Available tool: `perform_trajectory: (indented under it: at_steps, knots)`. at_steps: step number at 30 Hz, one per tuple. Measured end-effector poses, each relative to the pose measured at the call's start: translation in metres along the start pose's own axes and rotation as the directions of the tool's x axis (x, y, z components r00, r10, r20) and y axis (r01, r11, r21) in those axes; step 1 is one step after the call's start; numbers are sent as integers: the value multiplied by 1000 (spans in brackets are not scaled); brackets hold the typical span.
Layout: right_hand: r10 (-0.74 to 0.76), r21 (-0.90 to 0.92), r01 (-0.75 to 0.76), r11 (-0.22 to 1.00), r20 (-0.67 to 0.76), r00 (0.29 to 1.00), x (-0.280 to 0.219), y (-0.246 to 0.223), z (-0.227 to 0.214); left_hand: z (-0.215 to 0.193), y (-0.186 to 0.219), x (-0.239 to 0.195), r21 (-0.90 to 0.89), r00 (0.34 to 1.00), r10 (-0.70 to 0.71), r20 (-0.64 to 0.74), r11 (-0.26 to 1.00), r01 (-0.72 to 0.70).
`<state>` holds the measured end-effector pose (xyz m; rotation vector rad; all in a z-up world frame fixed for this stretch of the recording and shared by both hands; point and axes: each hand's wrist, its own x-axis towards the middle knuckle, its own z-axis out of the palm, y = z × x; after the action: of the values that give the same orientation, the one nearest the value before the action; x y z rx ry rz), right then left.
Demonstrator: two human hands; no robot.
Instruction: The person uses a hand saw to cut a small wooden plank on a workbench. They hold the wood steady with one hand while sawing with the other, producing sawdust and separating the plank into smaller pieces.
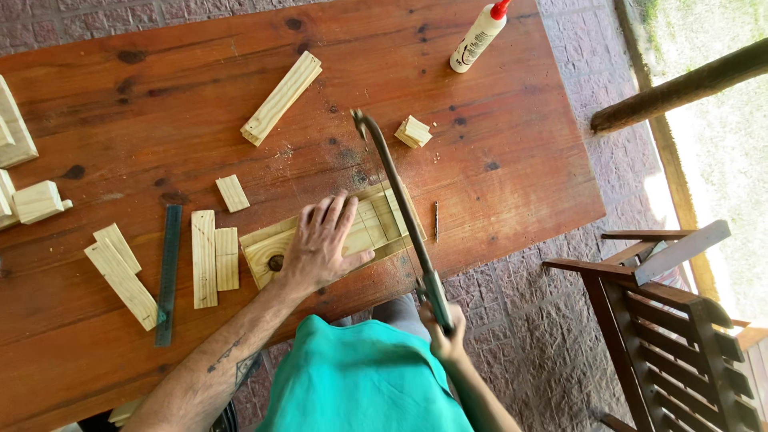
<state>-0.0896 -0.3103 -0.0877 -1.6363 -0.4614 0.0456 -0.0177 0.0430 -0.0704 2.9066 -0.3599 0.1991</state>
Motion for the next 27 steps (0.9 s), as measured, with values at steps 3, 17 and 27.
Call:
perform_trajectory:
  at_steps: [3, 17, 27]
  knots:
    - [94, -11, -95, 995, -57, 994, 11, 13, -5, -6, -1, 4, -162, 994, -51, 93, 985, 66]
    - [255, -6, -256, 967, -65, 965, -31, -8, -22, 3, -4, 6, 4, 999, -39, 13, 999, 38]
    - [274, -40, -274, 961, -3, 962, 20, -23, -4, -1, -3, 6, -39, 999, -26, -31, 999, 25]
